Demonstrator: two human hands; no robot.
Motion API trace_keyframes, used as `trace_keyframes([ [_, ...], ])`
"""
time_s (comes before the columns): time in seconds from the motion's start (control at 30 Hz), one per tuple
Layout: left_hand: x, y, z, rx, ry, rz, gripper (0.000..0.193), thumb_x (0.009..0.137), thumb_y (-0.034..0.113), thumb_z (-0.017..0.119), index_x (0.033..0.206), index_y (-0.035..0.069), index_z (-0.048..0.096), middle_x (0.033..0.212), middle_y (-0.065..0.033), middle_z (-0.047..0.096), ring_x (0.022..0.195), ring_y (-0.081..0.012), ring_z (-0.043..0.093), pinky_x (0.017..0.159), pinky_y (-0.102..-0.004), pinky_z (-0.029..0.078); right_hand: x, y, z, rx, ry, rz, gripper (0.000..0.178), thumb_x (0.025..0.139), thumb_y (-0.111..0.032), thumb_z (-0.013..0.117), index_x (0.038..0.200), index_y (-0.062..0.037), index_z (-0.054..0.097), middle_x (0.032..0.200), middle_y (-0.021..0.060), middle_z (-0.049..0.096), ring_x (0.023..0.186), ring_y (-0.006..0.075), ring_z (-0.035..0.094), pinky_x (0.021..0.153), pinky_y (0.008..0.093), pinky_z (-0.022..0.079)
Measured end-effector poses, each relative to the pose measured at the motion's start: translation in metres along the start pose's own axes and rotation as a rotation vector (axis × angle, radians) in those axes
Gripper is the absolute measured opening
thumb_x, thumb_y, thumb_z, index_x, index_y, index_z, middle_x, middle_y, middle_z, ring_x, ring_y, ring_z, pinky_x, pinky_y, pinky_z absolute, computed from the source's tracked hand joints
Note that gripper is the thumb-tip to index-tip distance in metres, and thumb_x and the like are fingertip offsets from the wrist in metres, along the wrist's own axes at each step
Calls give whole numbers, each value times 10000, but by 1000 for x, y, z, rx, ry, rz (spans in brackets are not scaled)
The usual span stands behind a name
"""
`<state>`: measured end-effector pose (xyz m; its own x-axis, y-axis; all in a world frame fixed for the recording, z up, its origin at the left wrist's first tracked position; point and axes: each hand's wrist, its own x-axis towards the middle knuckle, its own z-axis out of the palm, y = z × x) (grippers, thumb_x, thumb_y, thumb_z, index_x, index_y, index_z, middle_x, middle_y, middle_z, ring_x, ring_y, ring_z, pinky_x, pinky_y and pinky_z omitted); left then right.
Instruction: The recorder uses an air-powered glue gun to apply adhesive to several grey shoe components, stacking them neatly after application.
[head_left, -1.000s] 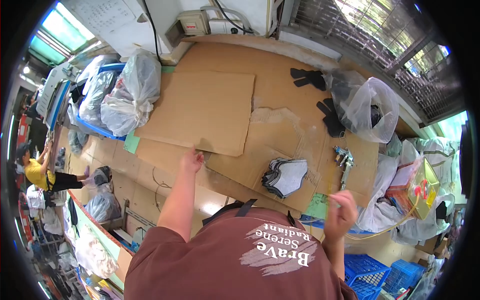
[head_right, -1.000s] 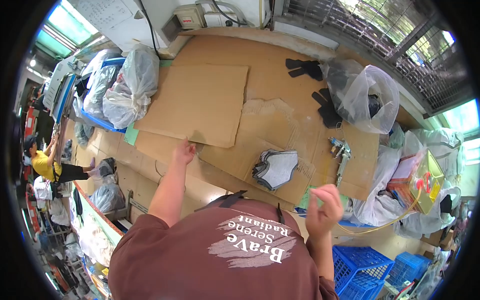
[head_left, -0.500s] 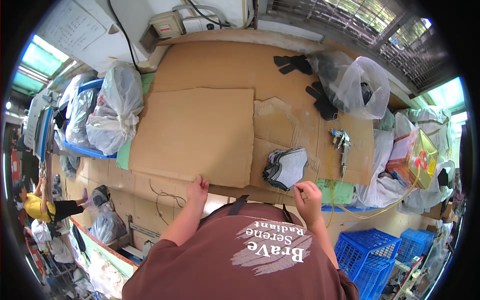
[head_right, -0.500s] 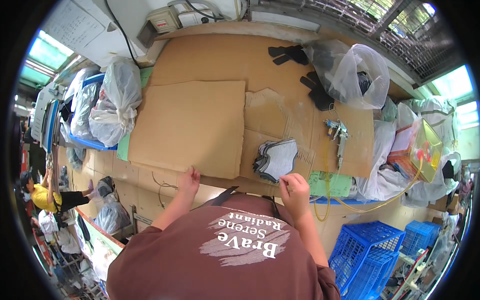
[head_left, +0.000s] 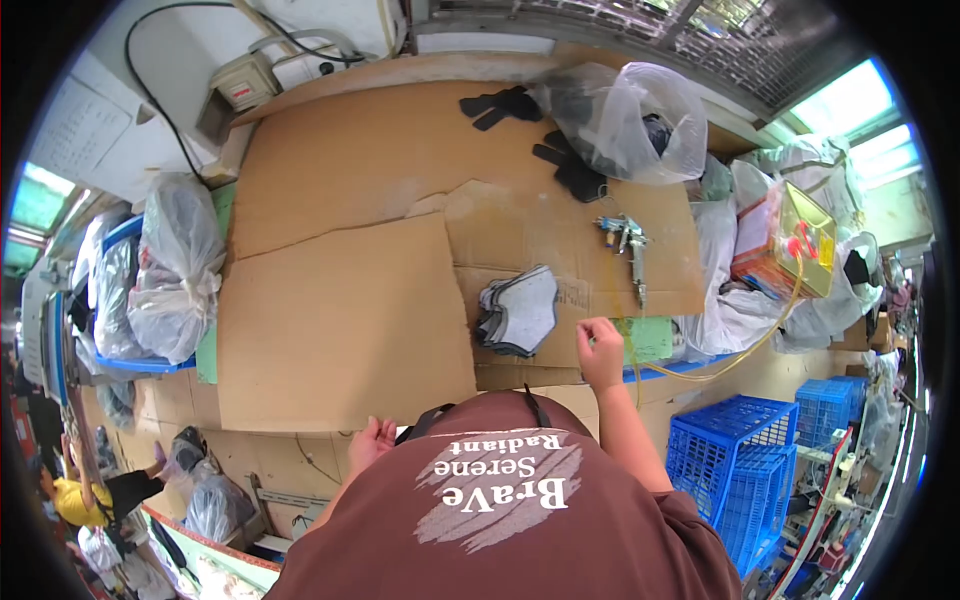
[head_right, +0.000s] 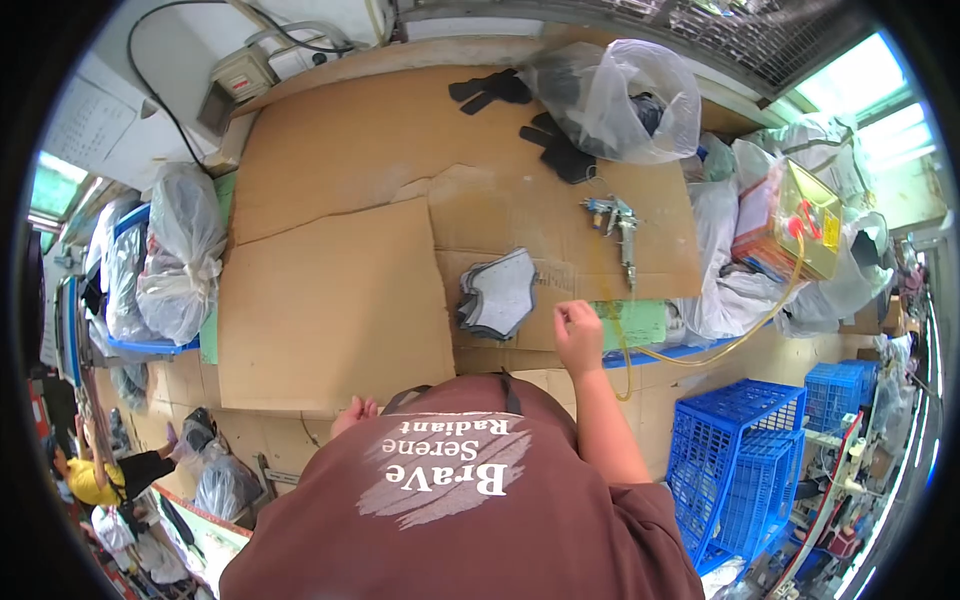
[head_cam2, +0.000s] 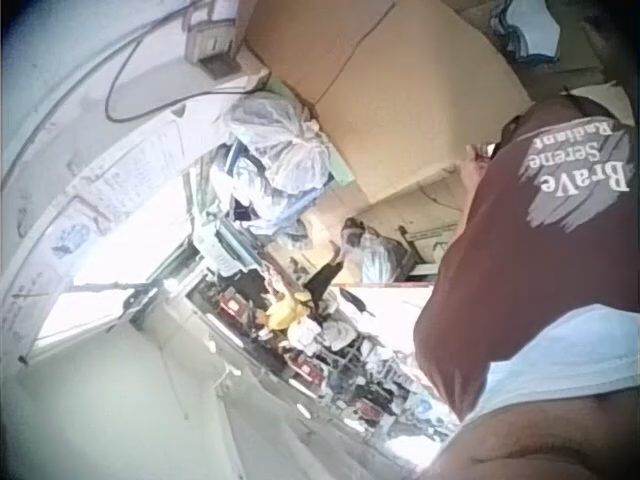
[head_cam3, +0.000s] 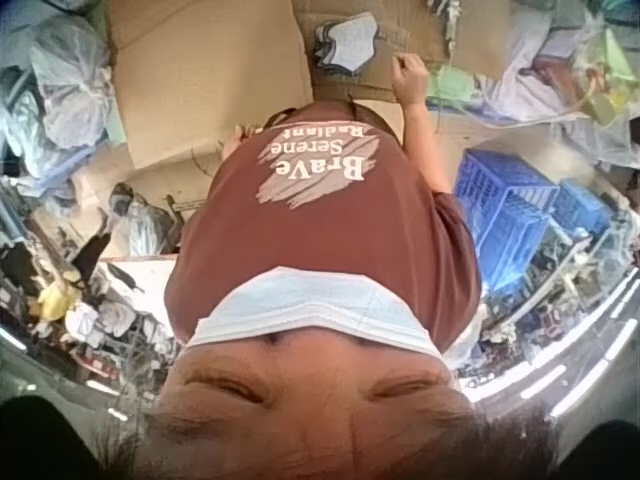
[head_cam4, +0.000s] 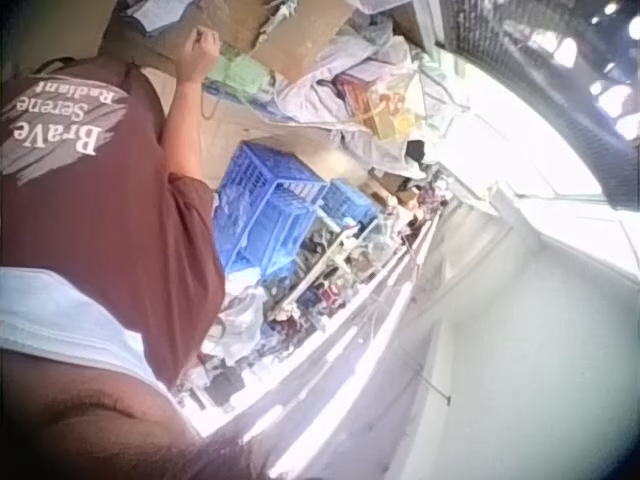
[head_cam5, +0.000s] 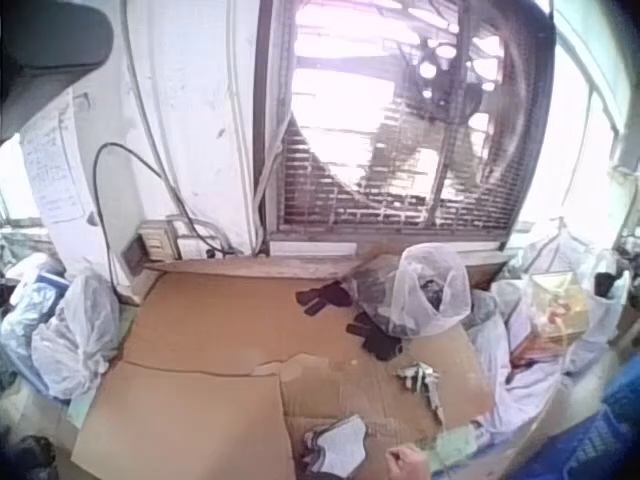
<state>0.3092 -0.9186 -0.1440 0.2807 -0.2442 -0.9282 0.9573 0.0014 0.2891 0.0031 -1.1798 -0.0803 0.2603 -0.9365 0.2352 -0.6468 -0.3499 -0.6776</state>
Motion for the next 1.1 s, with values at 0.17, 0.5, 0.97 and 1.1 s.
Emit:
trace_keyframes([
  [0.17,-24,-10,8,51,59,14,168,885,112,506,909,-22,407,837,-106,515,741,-182,570,684,-292,548,38,114,-10,-144,319,334,177,742,-122,607,859,12,600,795,139,588,730,263,564,675,340,456],
  [0.5,-28,-44,-20,59,175,217,157,893,102,487,953,-24,415,891,-109,507,779,-190,557,700,-294,541,106,229,6,-235,136,586,441,628,-192,659,998,21,549,854,186,608,798,308,595,728,383,471],
  [0.97,-10,-41,0,326,144,-31,124,872,117,484,837,1,509,713,-83,551,606,-171,540,569,-272,486,101,79,-125,701,-182,447,465,676,-7,551,1113,86,423,1137,204,496,803,239,605,508,241,441],
  [1.1,-49,-28,50,1003,18,342,146,827,127,506,749,8,541,627,-66,549,476,-141,505,436,-259,425,64,53,-157,1019,-139,418,469,702,-10,520,1154,51,411,1177,217,470,740,221,596,464,230,423],
])
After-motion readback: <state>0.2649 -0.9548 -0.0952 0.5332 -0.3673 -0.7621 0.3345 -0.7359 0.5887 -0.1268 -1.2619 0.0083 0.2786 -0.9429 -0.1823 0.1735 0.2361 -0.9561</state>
